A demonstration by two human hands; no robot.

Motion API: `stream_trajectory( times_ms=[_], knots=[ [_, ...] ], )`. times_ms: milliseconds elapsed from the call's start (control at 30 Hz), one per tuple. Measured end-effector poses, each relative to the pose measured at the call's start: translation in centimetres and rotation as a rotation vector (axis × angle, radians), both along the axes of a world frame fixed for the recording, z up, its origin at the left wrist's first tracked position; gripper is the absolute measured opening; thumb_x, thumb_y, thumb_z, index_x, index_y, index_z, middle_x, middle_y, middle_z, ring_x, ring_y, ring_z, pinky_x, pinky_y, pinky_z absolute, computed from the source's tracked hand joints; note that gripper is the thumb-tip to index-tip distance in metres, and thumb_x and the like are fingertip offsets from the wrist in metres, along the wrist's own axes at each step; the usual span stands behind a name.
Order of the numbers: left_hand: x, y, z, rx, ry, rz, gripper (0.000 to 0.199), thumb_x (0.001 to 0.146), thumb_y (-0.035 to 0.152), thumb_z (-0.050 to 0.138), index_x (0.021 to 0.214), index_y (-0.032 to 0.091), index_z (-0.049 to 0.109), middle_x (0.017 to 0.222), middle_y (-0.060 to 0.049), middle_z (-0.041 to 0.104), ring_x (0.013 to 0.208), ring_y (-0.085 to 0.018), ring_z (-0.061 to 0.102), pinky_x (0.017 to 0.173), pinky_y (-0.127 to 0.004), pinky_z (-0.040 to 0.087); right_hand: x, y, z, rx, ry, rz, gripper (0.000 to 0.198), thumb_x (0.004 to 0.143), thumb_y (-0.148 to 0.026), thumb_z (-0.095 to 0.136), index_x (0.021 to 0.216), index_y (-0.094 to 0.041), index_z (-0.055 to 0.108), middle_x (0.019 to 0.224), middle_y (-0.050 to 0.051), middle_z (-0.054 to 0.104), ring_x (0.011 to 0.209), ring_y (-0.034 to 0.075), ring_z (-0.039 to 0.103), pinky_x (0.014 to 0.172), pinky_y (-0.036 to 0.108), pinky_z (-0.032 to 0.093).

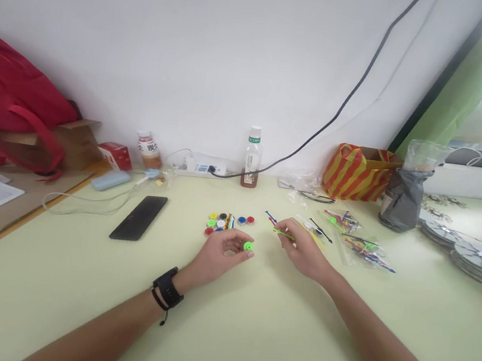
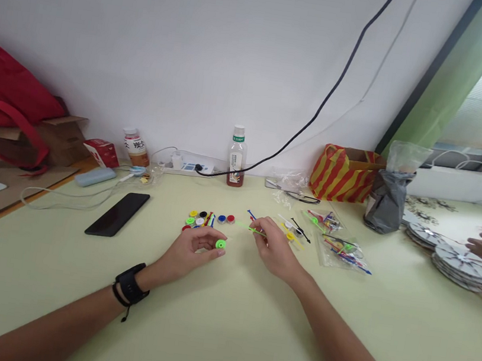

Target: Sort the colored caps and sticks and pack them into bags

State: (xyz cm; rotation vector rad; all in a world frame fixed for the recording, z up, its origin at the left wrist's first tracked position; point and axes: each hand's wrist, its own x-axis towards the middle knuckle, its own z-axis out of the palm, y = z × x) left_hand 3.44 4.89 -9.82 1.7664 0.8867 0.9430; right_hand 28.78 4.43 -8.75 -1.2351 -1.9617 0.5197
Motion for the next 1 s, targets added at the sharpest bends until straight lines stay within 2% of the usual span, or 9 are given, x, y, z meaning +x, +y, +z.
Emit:
stream_trajectory(
  times_ms=[133,200,333,533,700,867,1000],
  knots=[
    [-0.1,0.2,-0.1,-0.089,-0.055,0.015,0.032,0.084,0.037,0.080,0.109,0.018,0.072,0.098,-0.007,0.073,0.090,-0.019,0.069,0.090,-0.033,0.058,-0.6,-1.0,1.1,-0.114,0.011,0.006,0.026,0.106,-0.035,0.036,0.109,-0.024,0.059,0.093,0.004,0.064,0.086,0.021,0.060,0.078,0.034,0.048],
    [-0.1,0.3,-0.1,-0.107,-0.072,0.016,0.032,0.084,0.037,0.080,0.109,0.018,0.073,0.101,-0.008,0.074,0.093,-0.020,0.071,0.091,-0.034,0.058,-0.8,-1.4,1.6,-0.160,0.041,0.026,0.032,0.107,-0.042,0.033,0.114,-0.025,0.059,0.098,0.004,0.066,0.092,0.021,0.061,0.082,0.034,0.048],
    [-0.1,0.3,-0.1,-0.125,-0.088,0.014,0.034,0.083,0.037,0.080,0.109,0.017,0.073,0.102,-0.008,0.075,0.095,-0.020,0.072,0.092,-0.034,0.059,-1.3,-1.5,1.6,-0.127,0.101,0.058,0.039,0.108,-0.046,0.031,0.110,-0.024,0.063,0.107,0.005,0.067,0.100,0.021,0.062,0.089,0.034,0.047],
    [0.0,0.4,-0.1,-0.116,-0.085,0.018,0.036,0.083,0.037,0.080,0.111,0.016,0.074,0.100,-0.008,0.075,0.094,-0.021,0.071,0.092,-0.036,0.059,-1.7,-1.1,0.8,-0.102,0.149,0.120,0.029,0.104,-0.042,0.045,0.098,-0.023,0.065,0.097,0.006,0.067,0.090,0.022,0.061,0.080,0.034,0.049],
    [-0.1,0.3,0.0,-0.119,-0.090,0.013,0.038,0.083,0.036,0.081,0.114,0.016,0.073,0.101,-0.009,0.075,0.096,-0.022,0.072,0.095,-0.041,0.059,-1.8,-1.1,0.8,-0.091,0.196,0.117,0.026,0.099,-0.044,0.056,0.099,-0.024,0.073,0.102,0.009,0.065,0.092,0.023,0.062,0.076,0.035,0.051],
    [0.1,0.0,0.3,-0.090,-0.092,-0.005,0.042,0.080,0.034,0.084,0.116,0.015,0.072,0.104,-0.010,0.076,0.095,-0.021,0.072,0.095,-0.041,0.059,-1.9,-1.2,1.2,-0.284,0.430,0.169,0.027,0.093,-0.047,0.065,0.088,-0.021,0.068,0.086,0.005,0.069,0.078,0.018,0.065,0.074,0.034,0.054],
    [0.3,-0.6,0.9,-0.070,-0.082,-0.058,0.043,0.080,0.034,0.084,0.116,0.015,0.071,0.113,-0.012,0.075,0.100,-0.024,0.072,0.096,-0.041,0.059,-2.7,-1.7,1.1,-0.426,0.630,0.248,0.029,0.084,-0.046,0.078,0.090,-0.020,0.067,0.080,0.003,0.072,0.073,0.019,0.071,0.075,0.036,0.057]
  ],
)
